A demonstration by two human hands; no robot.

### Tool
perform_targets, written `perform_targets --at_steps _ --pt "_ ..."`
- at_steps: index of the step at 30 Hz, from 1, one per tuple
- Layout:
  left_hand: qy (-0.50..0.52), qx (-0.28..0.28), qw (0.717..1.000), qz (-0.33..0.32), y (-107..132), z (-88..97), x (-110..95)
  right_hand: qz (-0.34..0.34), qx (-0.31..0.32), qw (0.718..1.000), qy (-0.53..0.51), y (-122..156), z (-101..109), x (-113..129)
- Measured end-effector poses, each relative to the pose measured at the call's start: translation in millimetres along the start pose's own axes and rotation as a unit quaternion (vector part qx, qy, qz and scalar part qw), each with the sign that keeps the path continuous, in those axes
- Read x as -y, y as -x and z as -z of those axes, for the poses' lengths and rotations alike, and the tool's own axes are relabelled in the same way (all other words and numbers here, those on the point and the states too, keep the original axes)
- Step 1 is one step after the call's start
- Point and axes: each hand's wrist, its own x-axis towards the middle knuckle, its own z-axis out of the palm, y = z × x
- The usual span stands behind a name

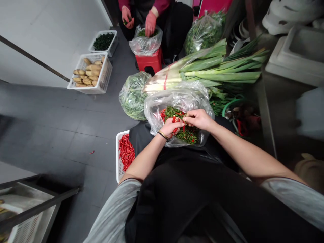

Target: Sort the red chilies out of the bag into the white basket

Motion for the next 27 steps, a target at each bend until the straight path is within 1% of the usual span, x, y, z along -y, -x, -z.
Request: perform_targets --at_steps 1,2,3,4,5,7,8,9,10,12,14,15,17,19,21,22,23,24,25,27 --pt "0.009 0.014 1.0 0.007 -2 -3.7 -3 0.022 -0.05 0.997 0.048 2 4 -2" --pt "0.022 0.025 0.999 0.018 -3 -6.1 -5 0.034 -0.086 0.99 0.104 4 7 -6" --pt "0.036 0.032 0.998 0.031 -3 -6.7 -6 0.03 -0.1 0.981 0.161 5 9 -11" --pt "0.052 0.04 0.997 0.041 -2 -5.6 -6 0.013 -0.083 0.973 0.214 6 9 -17" --pt "0.069 0.049 0.995 0.048 -1 -2.8 -6 -0.013 -0.042 0.965 0.259 6 7 -23" --pt "0.111 0.071 0.99 0.047 4 6.3 -2 -0.052 0.069 0.941 0.326 7 -2 -33" --pt "0.132 0.08 0.987 0.04 7 11.4 1 -0.061 0.114 0.928 0.349 6 -7 -37" --pt "0.146 0.087 0.985 0.032 10 16.1 3 -0.065 0.143 0.917 0.367 5 -12 -39" --pt "0.152 0.09 0.984 0.026 12 19.8 5 -0.067 0.156 0.91 0.378 4 -16 -41" --pt "0.142 0.086 0.986 0.025 15 22.8 9 -0.07 0.149 0.911 0.378 2 -19 -41" --pt "0.117 0.061 0.99 0.04 14 19.8 11 -0.065 0.122 0.928 0.345 3 -13 -37" --pt "0.104 0.038 0.993 0.049 12 16.5 12 -0.055 0.106 0.94 0.319 4 -8 -34" --pt "0.083 -0.018 0.995 0.053 5 8.0 15 -0.014 0.082 0.963 0.256 9 1 -26" --pt "0.07 -0.066 0.995 0.033 -3 -0.6 18 0.044 0.068 0.978 0.193 16 4 -18" --pt "0.055 -0.096 0.994 -0.003 -9 -6.9 20 0.077 0.055 0.988 0.124 21 -1 -13" --pt "0.04 -0.107 0.993 -0.022 -11 -8.8 21 0.069 0.053 0.993 0.08 22 -7 -12" --pt "0.021 -0.116 0.992 -0.043 -11 -10.0 21 0.041 0.059 0.997 0.026 22 -14 -12" --pt "-0.005 -0.123 0.99 -0.066 -11 -10.5 21 -0.001 0.071 0.997 -0.038 22 -22 -13" --pt "-0.036 -0.128 0.987 -0.093 -8 -10.7 21 -0.05 0.087 0.989 -0.105 21 -31 -13" --pt "-0.11 -0.129 0.973 -0.155 -1 -10.3 20 -0.139 0.114 0.962 -0.207 21 -46 -14"
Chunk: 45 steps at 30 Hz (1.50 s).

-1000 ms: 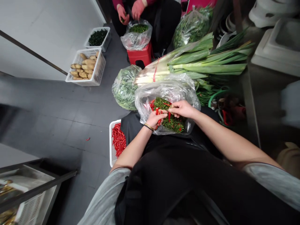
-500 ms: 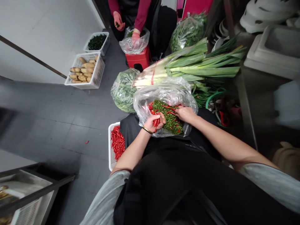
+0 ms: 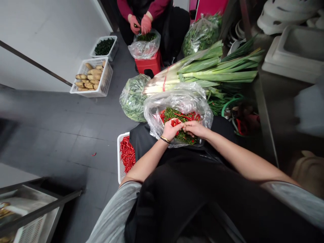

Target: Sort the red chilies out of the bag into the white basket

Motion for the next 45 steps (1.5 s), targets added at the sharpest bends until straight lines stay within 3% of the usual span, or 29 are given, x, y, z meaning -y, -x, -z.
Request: perform_targets --at_steps 1,3,7,10,12,15,18,20,22,24,26,28,30,32,36,38,41,45 --pt "-0.031 0.004 0.999 -0.031 3 1.9 -2 -0.029 0.001 0.999 -0.02 -1 -5 -2" --pt "-0.054 0.003 0.997 -0.059 9 6.9 -5 -0.038 -0.003 0.998 0.043 2 -6 -3" --pt "0.14 0.016 0.988 0.058 5 23.2 -11 0.004 0.044 0.947 0.318 8 26 0" --pt "0.267 0.084 0.952 0.123 -1 34.1 -13 -0.031 -0.043 0.908 0.416 -3 55 1" --pt "0.274 0.109 0.947 0.129 -2 36.6 -14 -0.083 -0.074 0.874 0.473 -18 63 -1" --pt "0.242 0.12 0.951 0.151 0 34.7 -13 -0.126 -0.012 0.846 0.517 -33 64 -4" --pt "0.195 0.097 0.955 0.199 -1 30.3 -10 -0.071 -0.045 0.854 0.513 -25 60 0" --pt "0.176 0.079 0.952 0.236 -3 25.1 -5 0.013 -0.067 0.868 0.492 -8 54 6" --pt "0.171 0.072 0.949 0.255 -5 17.0 1 0.109 -0.05 0.889 0.443 9 42 12" --pt "0.149 0.045 0.961 0.228 -5 7.9 6 0.156 -0.024 0.915 0.372 21 26 14" --pt "0.087 0.004 0.986 0.143 -1 1.5 7 0.108 -0.008 0.95 0.292 25 12 12" --pt "0.013 -0.015 0.999 0.047 4 0.7 5 -0.001 0.005 0.973 0.229 22 8 9" --pt "-0.026 -0.02 0.999 -0.009 7 5.6 1 -0.07 0.012 0.969 0.235 14 13 9" --pt "-0.009 -0.047 0.999 -0.012 7 13.2 -2 -0.056 -0.007 0.943 0.328 2 23 13" --pt "0.122 -0.058 0.984 0.116 2 23.3 -2 -0.016 -0.084 0.871 0.484 -36 32 20" --pt "0.155 -0.039 0.973 0.167 0 23.8 -1 -0.045 -0.081 0.863 0.496 -54 31 19" --pt "0.163 -0.029 0.967 0.195 -1 23.2 -2 -0.065 -0.043 0.865 0.496 -64 30 13" --pt "0.191 -0.021 0.951 0.244 -5 24.9 -1 0.049 -0.036 0.878 0.474 -32 25 7"
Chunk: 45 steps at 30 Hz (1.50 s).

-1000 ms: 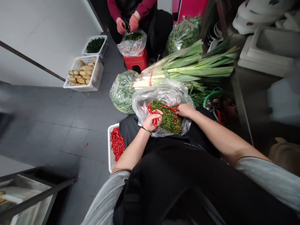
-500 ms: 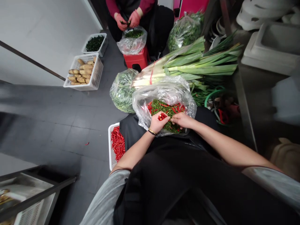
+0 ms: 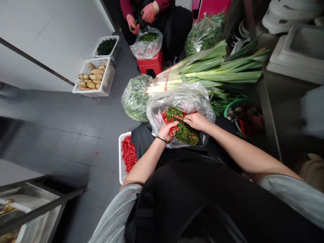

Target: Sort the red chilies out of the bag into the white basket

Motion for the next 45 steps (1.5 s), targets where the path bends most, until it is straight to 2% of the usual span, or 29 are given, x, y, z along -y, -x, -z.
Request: perform_targets --at_steps 3,6,9,11,12,14,16,17,20,22,24,27,29,30,31,32,34,36,38,40,42,45 --pt "0.01 0.027 1.0 0.011 -3 0.1 3 0.103 0.0 0.995 -0.003 39 -2 15" --pt "-0.075 0.065 0.995 -0.003 -1 -2.0 10 0.204 0.084 0.975 -0.014 63 2 30" --pt "-0.137 0.108 0.985 -0.019 4 -1.5 10 0.264 0.183 0.946 -0.039 58 14 27" --pt "-0.093 0.093 0.991 -0.031 4 2.2 5 0.214 0.198 0.955 -0.046 39 22 13" --pt "-0.059 0.078 0.995 -0.032 4 4.7 2 0.155 0.182 0.97 -0.042 26 25 4" --pt "0.003 0.056 0.998 -0.028 4 9.4 -4 -0.012 0.115 0.993 -0.01 -2 23 -13" --pt "0.034 0.058 0.998 -0.023 3 12.1 -6 -0.144 0.07 0.987 -0.004 -26 13 -25" --pt "0.038 0.063 0.997 -0.019 4 12.7 -6 -0.185 0.058 0.981 -0.011 -36 6 -29" --pt "0.025 0.068 0.997 0.001 4 13.0 -4 -0.215 0.053 0.973 -0.064 -46 -9 -36" --pt "0.013 0.051 0.999 0.014 2 12.9 -2 -0.212 0.056 0.964 -0.153 -40 -10 -39" --pt "0.001 0.026 1.0 0.018 -2 11.8 1 -0.206 0.049 0.925 -0.315 -25 -5 -40" --pt "-0.05 0.008 0.999 -0.019 -7 6.0 8 -0.164 0.049 0.811 -0.559 3 2 -33" --pt "-0.094 0.019 0.994 -0.059 -9 0.1 14 -0.124 0.062 0.754 -0.642 18 1 -20" --pt "-0.11 0.036 0.991 -0.068 -10 -2.6 17 -0.111 0.058 0.743 -0.657 23 -1 -13" --pt "-0.119 0.057 0.989 -0.069 -10 -4.7 20 -0.101 0.047 0.748 -0.655 26 -4 -7" --pt "-0.122 0.074 0.988 -0.062 -10 -6.1 22 -0.092 0.03 0.767 -0.634 27 -7 -1" --pt "-0.121 0.075 0.989 -0.039 -9 -6.6 24 -0.075 -0.023 0.844 -0.53 27 -10 9" --pt "-0.123 0.034 0.992 -0.024 -8 -5.2 24 -0.057 -0.075 0.931 -0.353 23 -8 16" --pt "-0.127 -0.006 0.992 -0.019 -6 -3.6 22 -0.039 -0.1 0.981 -0.163 20 -5 23" --pt "-0.128 -0.024 0.991 -0.014 -4 -2.8 20 -0.003 -0.077 0.997 -0.028 16 -3 30" --pt "-0.113 -0.034 0.993 0.0 -1 -2.7 18 0.019 -0.036 0.998 0.039 8 -4 31" --pt "-0.072 -0.018 0.997 0.021 2 -2.0 12 -0.056 0.028 0.997 0.051 -15 -3 14"
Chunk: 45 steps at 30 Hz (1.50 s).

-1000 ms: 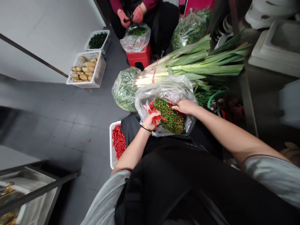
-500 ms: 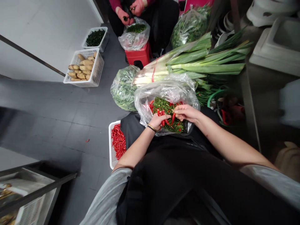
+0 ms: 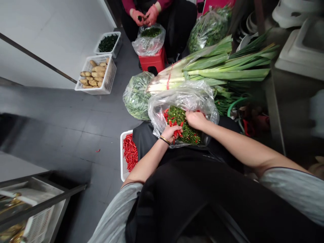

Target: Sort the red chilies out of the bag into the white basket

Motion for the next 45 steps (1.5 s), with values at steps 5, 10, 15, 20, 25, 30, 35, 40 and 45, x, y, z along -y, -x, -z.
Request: perform_targets --at_steps 5,10,15,20,25,30,35,40,45 --pt "0.025 0.021 0.999 0.011 2 7.3 -8 -0.096 -0.046 0.992 -0.073 -52 13 -49" --pt "0.04 0.019 0.999 0.019 0 13.4 -8 -0.165 -0.101 0.978 -0.083 -67 21 -68" --pt "0.03 0.035 0.999 -0.013 -5 14.3 -3 -0.13 -0.02 0.985 -0.113 -69 0 -46" --pt "0.038 0.028 0.997 -0.053 -6 16.7 -2 -0.115 0.019 0.94 -0.319 -47 -3 -42" --pt "0.06 0.018 0.988 -0.141 -10 6.8 -3 -0.085 -0.042 0.868 -0.487 2 10 -50" --pt "0.018 0.006 0.985 -0.174 -15 -5.5 -4 -0.037 -0.051 0.844 -0.532 14 9 -30" --pt "0.008 0.001 0.986 -0.167 -20 -2.9 0 -0.001 -0.017 0.832 -0.554 7 2 -3" --pt "0.044 0.052 0.982 -0.175 -19 0.7 1 -0.05 0.034 0.731 -0.68 9 4 7" --pt "0.059 0.081 0.989 -0.111 -15 5.1 3 -0.031 0.053 0.645 -0.762 26 10 4"
